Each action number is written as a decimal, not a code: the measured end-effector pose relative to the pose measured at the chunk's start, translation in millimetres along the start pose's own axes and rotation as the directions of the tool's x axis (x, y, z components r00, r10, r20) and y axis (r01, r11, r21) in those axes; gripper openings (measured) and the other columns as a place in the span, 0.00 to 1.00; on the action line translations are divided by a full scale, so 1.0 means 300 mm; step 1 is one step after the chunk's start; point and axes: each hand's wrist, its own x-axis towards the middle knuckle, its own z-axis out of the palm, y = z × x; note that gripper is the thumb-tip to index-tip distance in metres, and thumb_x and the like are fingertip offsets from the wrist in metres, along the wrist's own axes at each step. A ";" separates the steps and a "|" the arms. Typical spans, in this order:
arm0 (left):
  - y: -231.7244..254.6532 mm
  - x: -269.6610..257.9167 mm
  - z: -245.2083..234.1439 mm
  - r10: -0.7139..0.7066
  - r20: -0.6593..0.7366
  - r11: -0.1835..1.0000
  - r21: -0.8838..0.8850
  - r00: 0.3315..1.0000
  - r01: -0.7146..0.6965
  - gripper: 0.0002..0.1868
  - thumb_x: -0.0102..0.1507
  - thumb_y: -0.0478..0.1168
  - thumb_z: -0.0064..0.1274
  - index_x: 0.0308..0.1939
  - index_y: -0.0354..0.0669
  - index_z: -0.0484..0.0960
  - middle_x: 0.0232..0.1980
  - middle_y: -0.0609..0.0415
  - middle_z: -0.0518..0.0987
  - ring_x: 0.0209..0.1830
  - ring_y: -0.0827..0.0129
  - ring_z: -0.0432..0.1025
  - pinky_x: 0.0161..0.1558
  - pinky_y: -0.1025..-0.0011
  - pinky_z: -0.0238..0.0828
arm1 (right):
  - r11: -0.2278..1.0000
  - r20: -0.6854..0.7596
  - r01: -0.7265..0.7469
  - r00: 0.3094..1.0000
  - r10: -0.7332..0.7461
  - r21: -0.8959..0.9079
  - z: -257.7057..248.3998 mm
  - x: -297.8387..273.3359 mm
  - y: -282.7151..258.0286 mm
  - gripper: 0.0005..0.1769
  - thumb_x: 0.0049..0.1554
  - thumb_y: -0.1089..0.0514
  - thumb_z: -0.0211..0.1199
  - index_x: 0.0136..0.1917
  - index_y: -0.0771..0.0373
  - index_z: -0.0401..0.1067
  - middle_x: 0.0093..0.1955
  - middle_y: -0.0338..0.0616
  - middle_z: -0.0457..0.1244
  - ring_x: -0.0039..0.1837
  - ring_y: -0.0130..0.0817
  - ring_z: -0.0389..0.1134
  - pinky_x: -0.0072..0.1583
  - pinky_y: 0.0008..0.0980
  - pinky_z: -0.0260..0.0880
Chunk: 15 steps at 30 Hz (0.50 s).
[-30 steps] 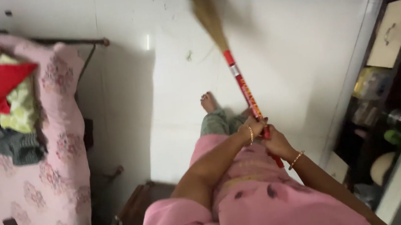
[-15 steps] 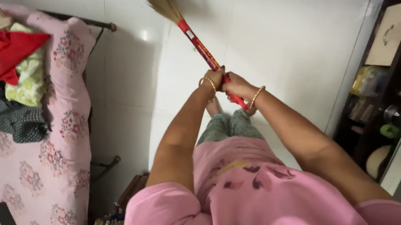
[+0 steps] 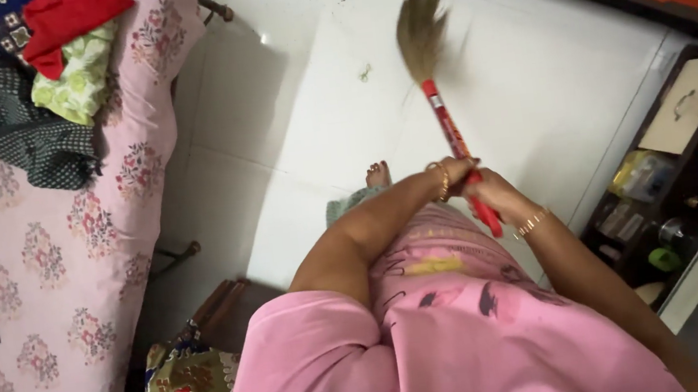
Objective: The person sweeps a tiled floor with a traditional broom, moving debris toward a corner. They briefly pick up a cloth from the floor and place it on a nearby bed before continuing to sweep.
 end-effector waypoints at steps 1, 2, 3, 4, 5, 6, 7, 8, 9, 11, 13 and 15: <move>0.002 0.007 -0.042 -0.018 -0.050 0.997 -0.076 0.999 0.015 0.32 0.64 0.58 0.54 0.52 0.28 0.82 0.42 0.39 0.85 0.32 0.59 0.77 0.35 0.64 0.77 | 1.000 0.043 -0.017 0.999 0.016 0.013 0.009 0.048 -0.026 0.09 0.53 0.64 0.56 0.47 0.70 0.66 0.32 0.44 0.59 0.29 0.32 0.60 0.30 0.33 0.62; 0.005 0.014 -0.085 -0.041 -0.101 0.988 -0.151 0.994 0.026 0.31 0.64 0.58 0.54 0.51 0.28 0.82 0.41 0.39 0.85 0.31 0.59 0.74 0.33 0.62 0.73 | 0.999 0.087 -0.032 0.996 0.029 0.028 0.018 0.096 -0.051 0.08 0.54 0.62 0.56 0.44 0.71 0.65 0.31 0.46 0.59 0.28 0.33 0.59 0.30 0.34 0.62; 0.034 -0.003 -0.133 -0.044 -0.100 0.988 -0.149 0.994 0.029 0.31 0.64 0.58 0.54 0.51 0.28 0.82 0.41 0.39 0.85 0.31 0.59 0.74 0.33 0.62 0.73 | 0.999 0.087 -0.034 0.996 0.031 0.031 0.036 0.124 -0.087 0.08 0.54 0.62 0.56 0.44 0.71 0.65 0.31 0.46 0.59 0.28 0.33 0.59 0.30 0.34 0.62; 0.072 -0.017 -0.184 0.006 -0.146 0.988 -0.151 0.989 -0.028 0.31 0.65 0.58 0.53 0.50 0.27 0.82 0.41 0.38 0.85 0.32 0.58 0.77 0.35 0.63 0.77 | 1.000 0.084 0.004 0.996 -0.006 0.021 0.050 0.156 -0.133 0.08 0.54 0.63 0.56 0.46 0.69 0.65 0.32 0.45 0.60 0.29 0.33 0.60 0.31 0.33 0.63; 0.109 -0.033 -0.235 0.055 -0.191 0.985 -0.151 0.980 -0.084 0.31 0.65 0.58 0.52 0.48 0.26 0.82 0.41 0.38 0.85 0.33 0.57 0.81 0.38 0.65 0.81 | 0.999 0.082 0.042 0.996 -0.043 0.011 0.066 0.187 -0.177 0.09 0.53 0.64 0.57 0.48 0.68 0.64 0.33 0.44 0.61 0.30 0.32 0.61 0.32 0.33 0.65; 0.136 -0.022 -0.256 0.056 -0.196 0.984 -0.155 0.979 -0.087 0.31 0.65 0.58 0.52 0.48 0.26 0.82 0.41 0.38 0.85 0.33 0.57 0.81 0.38 0.65 0.81 | 0.999 0.086 0.044 0.995 -0.044 0.007 0.061 0.185 -0.220 0.09 0.53 0.64 0.57 0.48 0.68 0.64 0.33 0.44 0.61 0.30 0.32 0.61 0.32 0.33 0.65; 0.163 -0.012 -0.276 0.102 -0.200 0.977 -0.165 0.974 -0.136 0.31 0.65 0.57 0.53 0.49 0.26 0.83 0.41 0.39 0.85 0.33 0.57 0.81 0.38 0.65 0.81 | 0.995 0.069 0.103 0.992 -0.102 -0.013 0.057 0.182 -0.262 0.13 0.54 0.63 0.58 0.52 0.67 0.63 0.35 0.43 0.61 0.31 0.31 0.61 0.32 0.33 0.65; 0.182 -0.004 -0.294 0.145 -0.205 0.967 -0.177 0.968 -0.182 0.32 0.65 0.57 0.53 0.49 0.25 0.84 0.41 0.40 0.85 0.33 0.58 0.80 0.38 0.65 0.80 | 0.987 0.054 0.158 0.986 -0.156 -0.032 0.054 0.177 -0.299 0.17 0.54 0.61 0.59 0.55 0.66 0.61 0.36 0.41 0.61 0.32 0.29 0.62 0.33 0.33 0.66; 0.209 -0.028 -0.266 0.143 -0.210 0.966 -0.182 0.967 -0.182 0.32 0.65 0.57 0.53 0.49 0.25 0.84 0.41 0.40 0.85 0.33 0.58 0.80 0.38 0.65 0.80 | 0.987 0.061 0.157 0.986 -0.154 -0.035 0.034 0.123 -0.328 0.17 0.54 0.61 0.59 0.55 0.66 0.61 0.36 0.41 0.61 0.32 0.29 0.62 0.33 0.33 0.66; 0.285 -0.070 -0.214 0.226 -0.122 0.942 -0.224 0.966 -0.248 0.27 0.64 0.55 0.52 0.54 0.35 0.80 0.44 0.45 0.84 0.38 0.60 0.81 0.41 0.63 0.82 | 0.884 -0.011 0.191 0.976 -0.217 -0.427 -0.020 0.024 -0.405 0.26 0.59 0.52 0.61 0.64 0.69 0.61 0.40 0.47 0.65 0.35 0.34 0.67 0.37 0.34 0.70; 0.303 -0.031 -0.098 0.257 -0.083 0.929 -0.253 0.963 -0.269 0.25 0.64 0.54 0.52 0.56 0.40 0.80 0.46 0.47 0.84 0.39 0.61 0.80 0.42 0.63 0.82 | 0.811 -0.039 0.163 0.974 -0.223 -0.562 -0.133 -0.041 -0.391 0.31 0.59 0.49 0.60 0.70 0.66 0.59 0.42 0.51 0.67 0.37 0.37 0.70 0.40 0.36 0.71; 0.308 0.034 0.037 0.286 -0.037 0.914 -0.290 0.958 -0.284 0.23 0.64 0.53 0.52 0.57 0.44 0.80 0.48 0.48 0.83 0.40 0.62 0.80 0.43 0.63 0.82 | 0.719 -0.071 0.118 0.971 -0.227 -0.685 -0.243 -0.126 -0.376 0.37 0.59 0.46 0.59 0.76 0.62 0.56 0.44 0.54 0.69 0.39 0.41 0.72 0.44 0.38 0.72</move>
